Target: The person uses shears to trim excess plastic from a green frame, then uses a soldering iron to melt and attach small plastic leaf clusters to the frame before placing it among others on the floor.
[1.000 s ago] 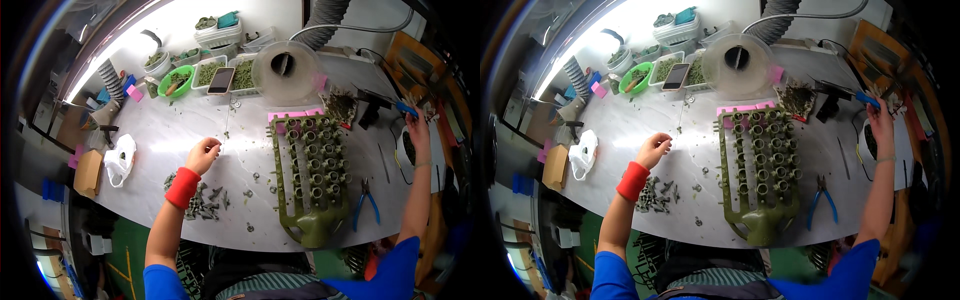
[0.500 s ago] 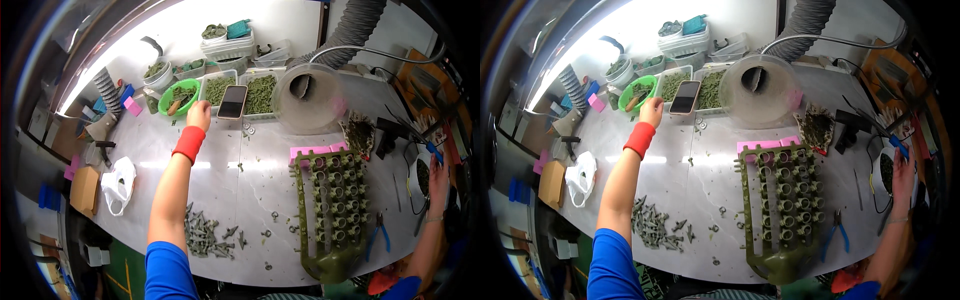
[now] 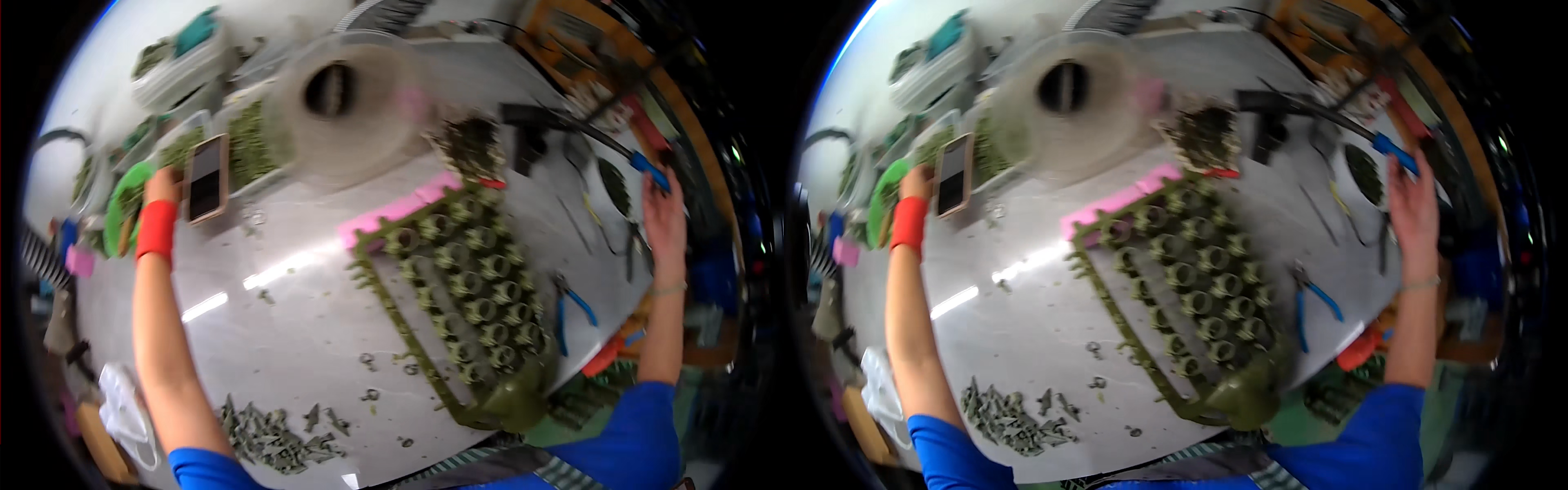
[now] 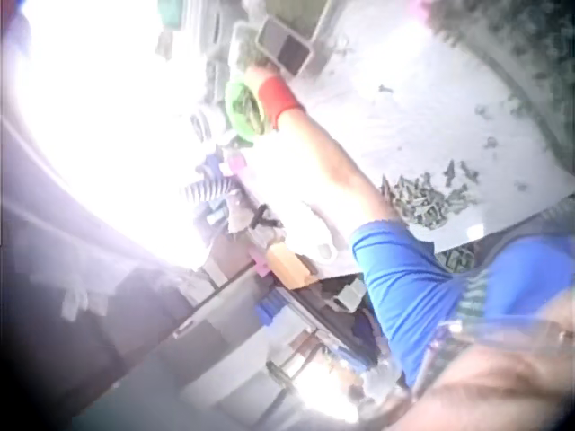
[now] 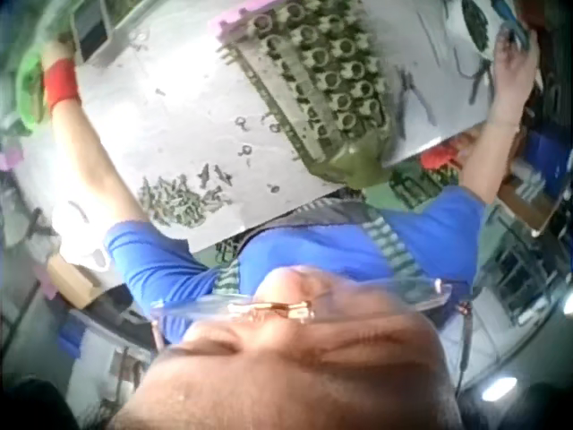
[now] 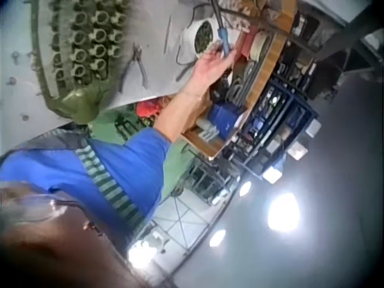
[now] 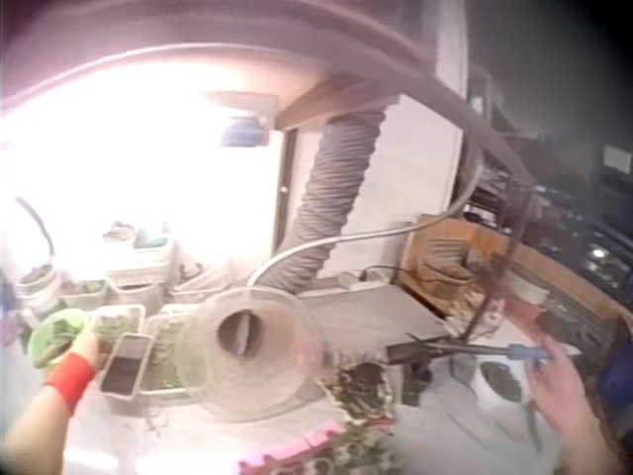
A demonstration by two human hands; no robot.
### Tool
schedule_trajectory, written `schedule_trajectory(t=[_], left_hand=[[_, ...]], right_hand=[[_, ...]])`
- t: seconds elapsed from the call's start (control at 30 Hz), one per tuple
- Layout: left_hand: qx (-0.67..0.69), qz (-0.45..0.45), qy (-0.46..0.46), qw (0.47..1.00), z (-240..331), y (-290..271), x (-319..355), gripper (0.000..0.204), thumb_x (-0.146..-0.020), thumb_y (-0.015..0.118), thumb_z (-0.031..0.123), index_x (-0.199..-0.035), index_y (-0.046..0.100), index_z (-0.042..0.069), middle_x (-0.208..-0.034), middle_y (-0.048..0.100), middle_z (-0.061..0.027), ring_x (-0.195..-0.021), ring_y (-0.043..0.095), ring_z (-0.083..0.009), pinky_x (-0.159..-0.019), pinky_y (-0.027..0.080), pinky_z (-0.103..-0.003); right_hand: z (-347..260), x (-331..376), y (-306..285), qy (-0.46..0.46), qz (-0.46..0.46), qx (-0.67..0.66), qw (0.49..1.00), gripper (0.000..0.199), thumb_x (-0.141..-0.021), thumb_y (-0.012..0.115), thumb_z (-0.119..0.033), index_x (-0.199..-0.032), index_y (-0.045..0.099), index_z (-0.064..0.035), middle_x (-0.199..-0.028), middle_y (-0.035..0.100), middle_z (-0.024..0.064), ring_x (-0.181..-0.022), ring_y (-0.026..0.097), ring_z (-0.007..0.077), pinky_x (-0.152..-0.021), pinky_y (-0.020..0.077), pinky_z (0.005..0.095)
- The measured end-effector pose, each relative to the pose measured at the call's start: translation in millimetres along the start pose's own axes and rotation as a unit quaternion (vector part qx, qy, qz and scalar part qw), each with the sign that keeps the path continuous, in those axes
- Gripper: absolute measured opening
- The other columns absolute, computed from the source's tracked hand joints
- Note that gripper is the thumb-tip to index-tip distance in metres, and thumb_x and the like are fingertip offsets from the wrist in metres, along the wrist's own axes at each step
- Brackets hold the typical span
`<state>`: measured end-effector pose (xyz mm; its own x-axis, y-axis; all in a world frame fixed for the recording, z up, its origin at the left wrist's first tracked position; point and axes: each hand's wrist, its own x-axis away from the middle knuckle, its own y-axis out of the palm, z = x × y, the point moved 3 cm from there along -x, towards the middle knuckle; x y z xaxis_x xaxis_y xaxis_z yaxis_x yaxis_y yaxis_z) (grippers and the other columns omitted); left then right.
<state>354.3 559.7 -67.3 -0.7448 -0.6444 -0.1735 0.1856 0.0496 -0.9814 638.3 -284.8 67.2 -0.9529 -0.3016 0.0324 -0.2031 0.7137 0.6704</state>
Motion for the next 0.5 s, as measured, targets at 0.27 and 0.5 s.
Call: schedule_trajectory(t=[0.27,0.5], left_hand=[[0.050,0.118,-0.002,0.992,-51.6,23.2,-27.5,0.021,-0.082,0.069,0.012,-0.102,0.064,0.008,-0.092,0.070,-0.0149,-0.087,0.069,-0.0318,-0.078,0.053,-0.040],[0.052,0.068,0.007,0.996,-73.8,26.2,-36.5,0.019,-0.082,0.065,0.009,-0.101,0.068,0.009,-0.094,0.072,-0.0129,-0.091,0.069,-0.0318,-0.081,0.053,-0.040]], right_hand=[[16.0,17.7,31.3,-0.076,0.062,0.096,0.991,0.033,-0.095,0.064,-0.016,-0.117,0.055,0.0069,-0.111,0.056,0.0167,-0.106,0.062,0.0259,-0.093,0.0566,0.0316],[29.1,18.7,36.9,-0.072,0.049,0.075,0.993,0.033,-0.095,0.064,-0.015,-0.117,0.054,0.0073,-0.111,0.056,0.0160,-0.104,0.062,0.0260,-0.094,0.0567,0.0325]])
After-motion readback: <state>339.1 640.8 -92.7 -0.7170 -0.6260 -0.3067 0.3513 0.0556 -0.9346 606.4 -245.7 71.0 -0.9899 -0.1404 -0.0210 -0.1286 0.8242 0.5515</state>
